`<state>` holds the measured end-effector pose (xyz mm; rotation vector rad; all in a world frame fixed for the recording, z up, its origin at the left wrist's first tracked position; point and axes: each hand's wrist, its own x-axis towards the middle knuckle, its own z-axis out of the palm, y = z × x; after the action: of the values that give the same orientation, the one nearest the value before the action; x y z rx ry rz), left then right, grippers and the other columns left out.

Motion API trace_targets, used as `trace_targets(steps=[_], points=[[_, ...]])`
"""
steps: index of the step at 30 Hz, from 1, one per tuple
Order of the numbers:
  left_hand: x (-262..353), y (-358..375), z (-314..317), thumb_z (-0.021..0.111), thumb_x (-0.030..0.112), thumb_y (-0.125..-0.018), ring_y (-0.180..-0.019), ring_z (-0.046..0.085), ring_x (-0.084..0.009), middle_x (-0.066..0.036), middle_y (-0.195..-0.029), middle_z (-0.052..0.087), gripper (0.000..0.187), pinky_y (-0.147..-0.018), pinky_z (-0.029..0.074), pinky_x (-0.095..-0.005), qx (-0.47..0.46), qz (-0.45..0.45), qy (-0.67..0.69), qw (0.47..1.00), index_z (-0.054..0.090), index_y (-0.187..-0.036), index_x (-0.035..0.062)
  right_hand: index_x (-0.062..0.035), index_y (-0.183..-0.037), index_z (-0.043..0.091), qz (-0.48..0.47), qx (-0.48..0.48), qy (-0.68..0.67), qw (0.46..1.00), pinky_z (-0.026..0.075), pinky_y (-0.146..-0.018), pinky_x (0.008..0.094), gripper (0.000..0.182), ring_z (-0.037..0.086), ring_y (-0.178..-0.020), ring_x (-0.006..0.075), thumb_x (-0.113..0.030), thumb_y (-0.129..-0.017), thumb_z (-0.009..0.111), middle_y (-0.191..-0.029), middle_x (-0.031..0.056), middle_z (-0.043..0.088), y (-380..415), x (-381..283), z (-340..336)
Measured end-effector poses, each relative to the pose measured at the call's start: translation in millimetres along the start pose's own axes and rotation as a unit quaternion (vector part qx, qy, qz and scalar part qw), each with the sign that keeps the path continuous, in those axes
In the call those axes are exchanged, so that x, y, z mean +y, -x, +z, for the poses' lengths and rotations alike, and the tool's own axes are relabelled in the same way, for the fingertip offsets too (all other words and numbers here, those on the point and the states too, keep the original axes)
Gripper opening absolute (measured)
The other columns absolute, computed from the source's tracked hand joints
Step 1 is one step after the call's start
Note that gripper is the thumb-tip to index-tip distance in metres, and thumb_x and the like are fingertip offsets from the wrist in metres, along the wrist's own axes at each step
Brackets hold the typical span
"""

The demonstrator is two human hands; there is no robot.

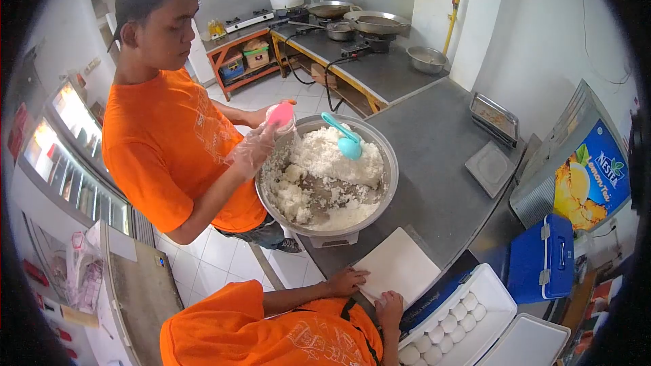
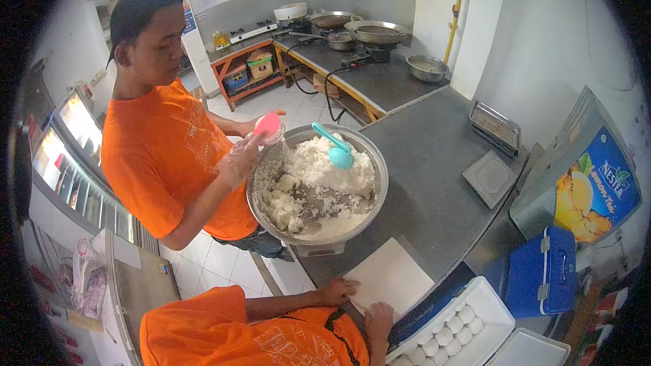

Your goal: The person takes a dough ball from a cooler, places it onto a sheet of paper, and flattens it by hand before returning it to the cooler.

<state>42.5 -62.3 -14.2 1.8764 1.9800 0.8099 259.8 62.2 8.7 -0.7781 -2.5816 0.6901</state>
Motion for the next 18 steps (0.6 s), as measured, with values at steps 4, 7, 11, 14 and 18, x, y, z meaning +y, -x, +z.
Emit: trace_targets(steps=[4,7,11,14,18], points=[[-7.1,-5.0,11.7,0.069,0.021,-0.087,-0.115,0.061,-0.0238,-0.008,-0.137,0.059,0.024,-0.098,0.045,-0.0438,0.006,0.008,-0.036,0.999,0.068,-0.107,0.0081,-0.0037,-0.109,0.065,-0.052,0.016,0.022,0.998,0.048,-0.095,0.0448,0.044,0.058,-0.108,0.0359,-0.013,-0.069,0.082,-0.112,0.0161,0.062,5.3,-5.2,-4.5],[-6.8,-9.3,17.2,0.068,0.022,-0.089,-0.112,0.063,-0.0238,-0.007,-0.136,0.060,0.023,-0.096,0.047,-0.0440,0.029,0.028,-0.047,0.998,0.068,-0.107,0.0086,-0.0032,-0.111,0.063,-0.025,0.011,0.037,0.999,0.048,-0.095,0.0445,0.046,0.058,-0.110,0.0366,-0.012,-0.069,0.081,-0.113,0.0163,0.062,3.8,-19.9,-16.8],[-1.7,-8.7,11.1,0.067,0.020,-0.089,-0.110,0.064,-0.0232,-0.006,-0.132,0.063,0.021,-0.094,0.047,-0.0444,0.023,0.049,-0.073,0.996,0.068,-0.107,0.0095,-0.0022,-0.110,0.063,0.009,0.035,0.065,0.997,0.047,-0.095,0.0454,0.038,0.057,-0.112,0.0366,-0.009,-0.075,0.074,-0.112,0.0168,0.062,2.2,-18.3,-18.2],[5.1,-8.3,-1.8,0.068,0.019,-0.087,-0.108,0.066,-0.0240,-0.006,-0.127,0.066,0.021,-0.093,0.047,-0.0450,0.058,0.053,-0.036,0.996,0.068,-0.105,0.0090,-0.0025,-0.105,0.065,0.022,0.038,0.071,0.997,0.046,-0.098,0.0461,0.028,0.056,-0.114,0.0364,-0.006,-0.078,0.066,-0.111,0.0178,0.063,12.0,6.1,-3.9],[-0.3,-14.4,-0.4,0.067,0.016,-0.085,-0.107,0.066,-0.0282,-0.009,-0.121,0.069,0.019,-0.094,0.048,-0.0447,0.055,0.028,0.017,0.998,0.069,-0.102,0.0075,-0.0009,-0.092,0.064,-0.008,-0.014,0.081,0.997,0.043,-0.104,0.0454,0.018,0.056,-0.116,0.0370,-0.009,-0.076,0.059,-0.110,0.0202,0.063,20.4,27.5,25.2]])
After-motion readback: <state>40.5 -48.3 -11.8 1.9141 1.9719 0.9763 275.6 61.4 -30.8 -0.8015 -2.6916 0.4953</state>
